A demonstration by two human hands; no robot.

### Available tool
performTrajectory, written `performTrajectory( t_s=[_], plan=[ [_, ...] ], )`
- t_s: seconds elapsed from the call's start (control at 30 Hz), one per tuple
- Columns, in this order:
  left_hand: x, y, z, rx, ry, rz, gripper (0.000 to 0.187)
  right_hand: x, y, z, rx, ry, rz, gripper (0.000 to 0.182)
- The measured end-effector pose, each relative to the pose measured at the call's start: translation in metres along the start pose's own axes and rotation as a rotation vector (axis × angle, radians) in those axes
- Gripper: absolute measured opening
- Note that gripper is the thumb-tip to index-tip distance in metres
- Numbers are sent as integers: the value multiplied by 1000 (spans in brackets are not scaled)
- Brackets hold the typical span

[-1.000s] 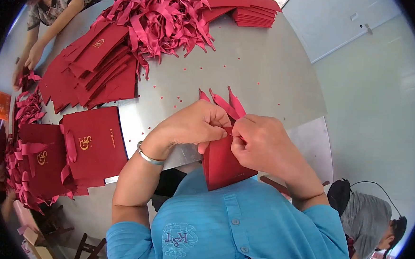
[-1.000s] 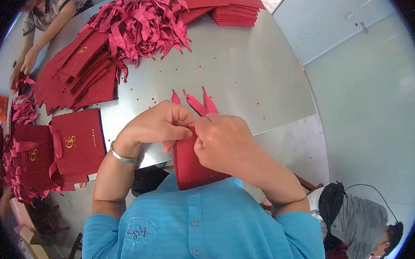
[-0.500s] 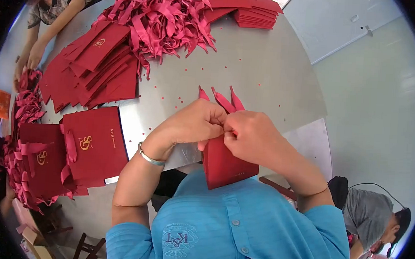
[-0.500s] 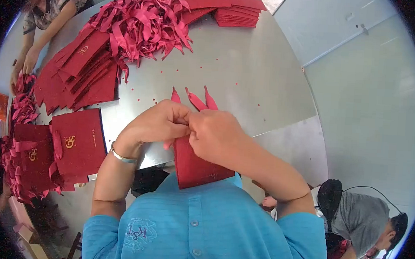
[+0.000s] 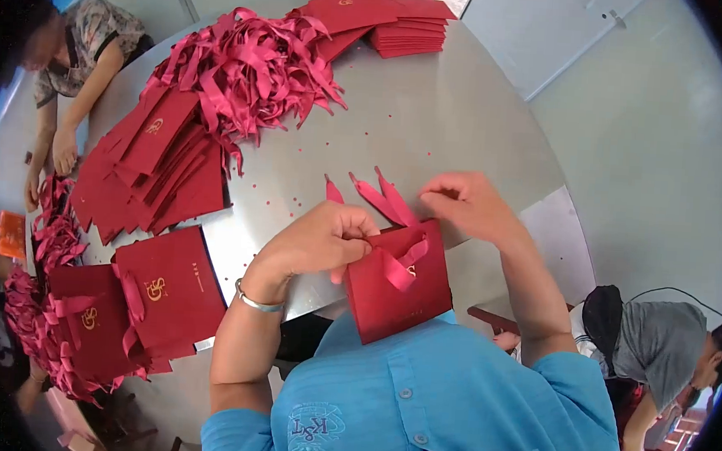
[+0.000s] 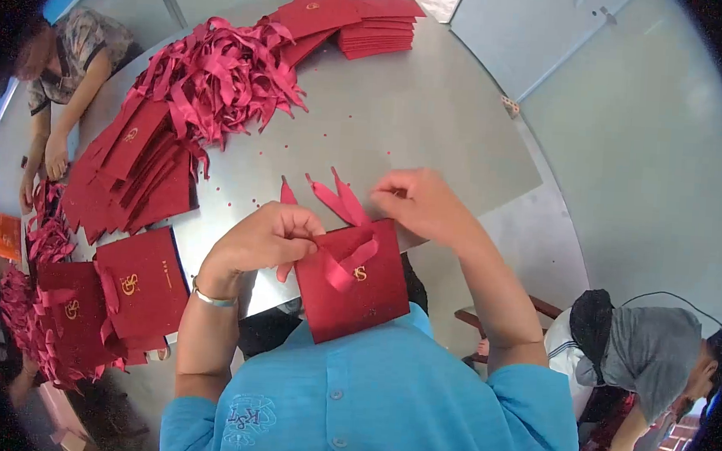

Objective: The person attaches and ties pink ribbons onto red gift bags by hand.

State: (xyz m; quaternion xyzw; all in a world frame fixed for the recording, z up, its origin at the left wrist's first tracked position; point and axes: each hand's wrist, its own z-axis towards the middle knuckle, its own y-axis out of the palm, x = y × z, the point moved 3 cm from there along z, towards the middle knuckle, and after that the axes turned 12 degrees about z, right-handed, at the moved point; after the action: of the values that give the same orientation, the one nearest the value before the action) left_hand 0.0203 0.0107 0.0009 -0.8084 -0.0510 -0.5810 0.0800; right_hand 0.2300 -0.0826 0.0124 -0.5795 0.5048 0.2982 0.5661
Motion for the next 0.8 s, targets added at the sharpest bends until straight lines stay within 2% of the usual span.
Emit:
performTrajectory(
  t_s=[0.07,0.13,0.37,0.43,0.47,0.53,0.57,0.63,0.67,0.73,0.8],
  plan=[
    [1,1,1,2,-10,6,11,2,6,5,-35,18,7,17],
    [1,0,0,9,-17,3,12,2,12,12,-51,159,50,16],
    [-1,-1,1,26,-20,9,13,-1,29,26,-97,30,-78,11],
    [1,-2,-1,24,-21,-37,13,-8,33,22,-69,45,195,8],
    [2,-1,-2,25,-26,-42,13,-12,33,20,-74,50,197,8],
    [6,-1,-4,81,-17,-49,13,-21,39,15,-324,29,291,14],
    [9,0,-6,75,-18,-47,13,-20,39,16,-318,30,294,14],
    [14,3,-9,128,-15,-38,15,-19,43,18,-519,143,468,24],
    [15,5,-10,120,-18,-34,15,-21,42,21,-512,143,475,24],
    [17,5,-11,137,0,-34,13,-26,43,22,-669,195,438,36],
    [18,6,-12,126,-2,-42,11,-31,44,25,-717,197,443,38]
  ],
)
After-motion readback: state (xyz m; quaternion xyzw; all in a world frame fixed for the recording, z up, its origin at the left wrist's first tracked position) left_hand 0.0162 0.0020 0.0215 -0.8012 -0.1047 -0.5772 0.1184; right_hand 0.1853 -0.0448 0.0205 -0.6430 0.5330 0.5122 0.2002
